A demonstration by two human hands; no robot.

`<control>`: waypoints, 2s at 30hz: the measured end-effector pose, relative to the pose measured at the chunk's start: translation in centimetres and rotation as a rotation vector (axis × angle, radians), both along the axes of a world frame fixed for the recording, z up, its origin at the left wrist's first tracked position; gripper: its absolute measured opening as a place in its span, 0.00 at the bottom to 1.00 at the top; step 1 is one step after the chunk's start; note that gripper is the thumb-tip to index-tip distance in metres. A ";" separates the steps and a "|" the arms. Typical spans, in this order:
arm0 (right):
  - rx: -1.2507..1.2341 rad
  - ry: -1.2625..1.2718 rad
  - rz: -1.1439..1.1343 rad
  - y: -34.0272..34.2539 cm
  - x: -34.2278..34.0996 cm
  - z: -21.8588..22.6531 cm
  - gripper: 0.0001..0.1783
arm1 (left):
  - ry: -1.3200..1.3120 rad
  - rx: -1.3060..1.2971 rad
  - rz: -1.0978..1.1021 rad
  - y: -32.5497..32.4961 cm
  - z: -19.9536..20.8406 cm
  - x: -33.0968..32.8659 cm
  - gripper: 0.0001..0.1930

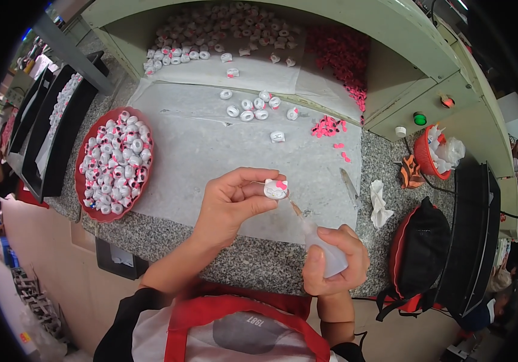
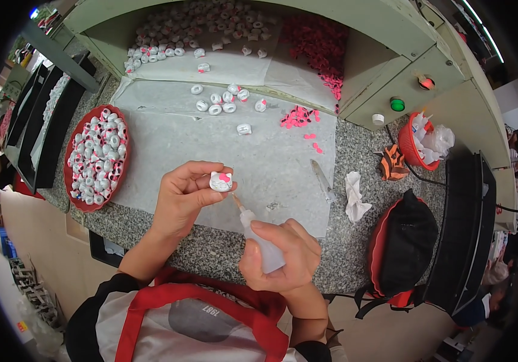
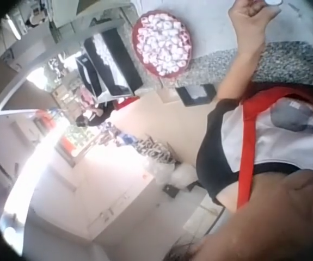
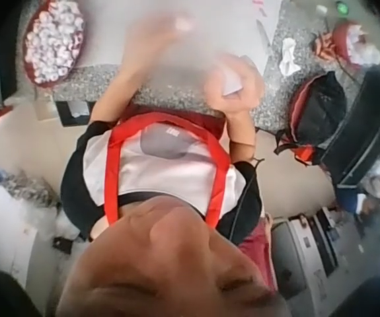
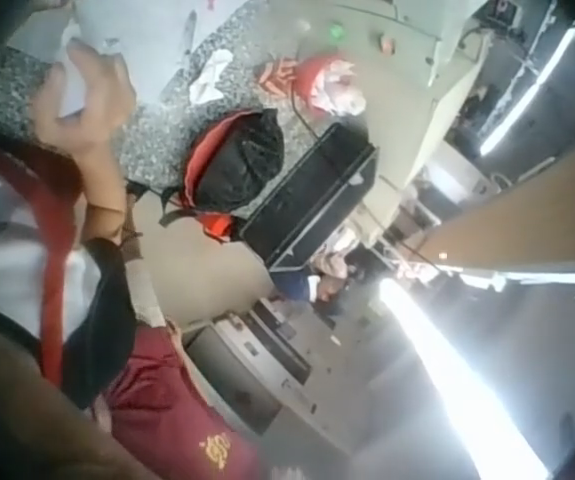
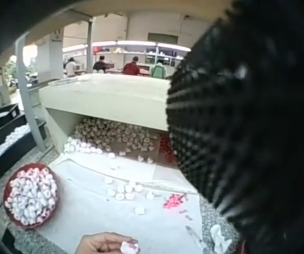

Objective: Gluing small pink bow accessories onto white toy cat heads at a factory workbench.

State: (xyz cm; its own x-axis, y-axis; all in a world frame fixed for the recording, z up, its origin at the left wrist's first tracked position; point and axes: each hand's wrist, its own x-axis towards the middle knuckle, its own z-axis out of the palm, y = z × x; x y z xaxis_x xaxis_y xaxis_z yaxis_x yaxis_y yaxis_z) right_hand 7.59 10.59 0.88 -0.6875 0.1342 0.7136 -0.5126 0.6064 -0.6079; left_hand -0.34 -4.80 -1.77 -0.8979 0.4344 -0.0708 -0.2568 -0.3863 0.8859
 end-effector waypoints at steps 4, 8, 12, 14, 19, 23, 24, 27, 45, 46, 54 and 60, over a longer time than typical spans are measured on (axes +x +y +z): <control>-0.002 -0.010 0.011 0.0 0.1 0.1 0.14 | 0.036 -0.026 0.012 0.0 -0.1 0.0 0.18; -0.018 -0.058 0.041 -0.2 0.3 0.4 0.14 | 0.017 -0.027 -0.005 0.0 0.1 0.0 0.19; -0.034 -0.053 0.033 -0.1 0.3 0.4 0.14 | 0.006 -0.006 -0.021 0.2 0.1 0.0 0.19; -0.035 -0.039 0.029 -0.2 0.2 0.2 0.14 | 0.000 -0.011 -0.019 0.1 0.0 0.0 0.19; -0.042 -0.028 0.033 -0.2 0.1 0.2 0.14 | 0.004 -0.009 -0.022 0.1 0.2 0.1 0.19; -0.033 -0.048 0.042 -0.1 0.2 0.4 0.13 | 0.003 -0.022 -0.018 0.1 0.2 0.0 0.19; -0.029 -0.058 0.041 0.0 0.2 0.4 0.13 | 0.009 -0.024 -0.011 0.1 0.2 -0.1 0.19; -0.044 -0.060 0.037 -0.1 0.1 0.2 0.13 | 0.015 -0.027 0.001 0.0 0.0 -0.1 0.19; -0.068 -0.027 0.045 0.0 0.0 -0.1 0.13 | 0.007 -0.035 -0.023 0.1 0.1 0.0 0.19; -0.069 -0.028 0.045 0.0 0.0 -0.1 0.13 | 0.010 -0.034 -0.021 0.1 0.1 0.0 0.19; -0.069 -0.041 0.058 -0.1 0.0 0.1 0.13 | 0.002 -0.037 -0.024 0.1 0.1 0.0 0.19; -0.242 -0.081 -0.159 0.1 -0.4 0.4 0.09 | 0.057 -0.096 0.028 0.1 0.1 0.1 0.19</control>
